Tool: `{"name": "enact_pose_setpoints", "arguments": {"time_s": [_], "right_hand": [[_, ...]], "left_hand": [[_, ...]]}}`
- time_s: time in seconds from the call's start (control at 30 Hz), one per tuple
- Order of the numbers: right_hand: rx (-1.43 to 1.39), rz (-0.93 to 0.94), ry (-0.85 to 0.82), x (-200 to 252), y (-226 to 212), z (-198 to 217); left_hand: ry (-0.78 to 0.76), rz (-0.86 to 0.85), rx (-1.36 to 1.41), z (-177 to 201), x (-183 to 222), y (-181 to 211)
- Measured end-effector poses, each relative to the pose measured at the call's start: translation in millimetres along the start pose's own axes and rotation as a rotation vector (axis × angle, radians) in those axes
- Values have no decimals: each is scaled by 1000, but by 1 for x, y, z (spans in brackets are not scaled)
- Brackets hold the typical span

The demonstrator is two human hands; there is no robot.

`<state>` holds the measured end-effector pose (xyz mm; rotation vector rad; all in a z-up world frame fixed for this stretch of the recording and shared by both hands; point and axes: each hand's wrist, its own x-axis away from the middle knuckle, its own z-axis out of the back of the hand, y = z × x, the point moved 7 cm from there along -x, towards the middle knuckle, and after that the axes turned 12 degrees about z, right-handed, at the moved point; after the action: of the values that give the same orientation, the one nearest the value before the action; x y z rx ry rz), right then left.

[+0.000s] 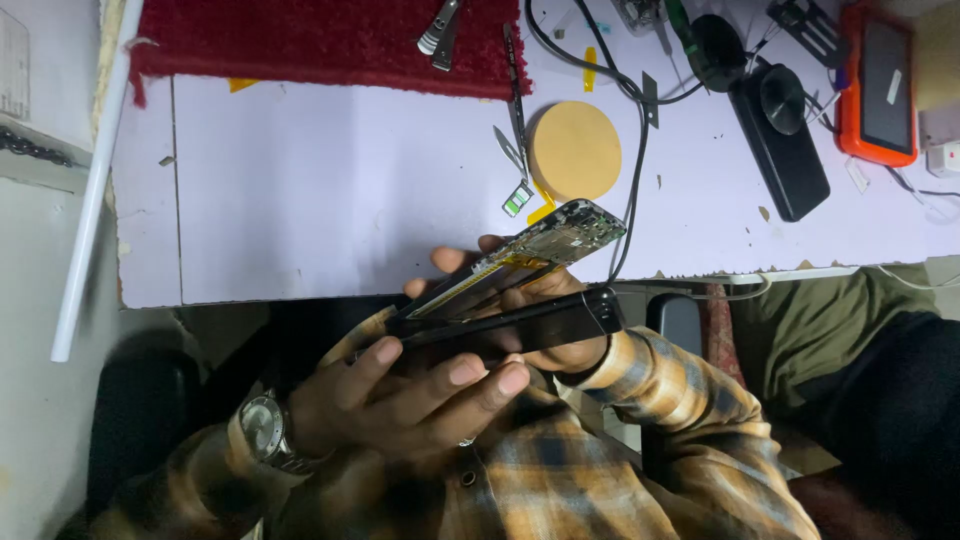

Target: Reassembling a smartphone by attaching the back cover and inserting a SIM card tray

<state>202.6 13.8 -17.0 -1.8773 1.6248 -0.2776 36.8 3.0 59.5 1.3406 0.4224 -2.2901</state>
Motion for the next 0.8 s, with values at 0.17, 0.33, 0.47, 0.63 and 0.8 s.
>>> {"name": "enact_pose_setpoints", "arguments": {"time_s": [0.17,0.33,0.47,0.63,0.8], "right_hand": [[-160,-38,-17,-6,7,-14],[-94,-40,65,-10,4,-22],[-73,-29,37,-13,3,-24],[-36,-17,103,-12,2,-19],[-33,-37,130,-16,4,-17]], "left_hand": [[-68,-5,-76,-6,11,4],[-91,72,-72,-6,8,2],[-101,89,-151,-10,13,4],[-80,109,-121,-7,0,-1],[-100,227,-132,-9,-5,-9]]}}
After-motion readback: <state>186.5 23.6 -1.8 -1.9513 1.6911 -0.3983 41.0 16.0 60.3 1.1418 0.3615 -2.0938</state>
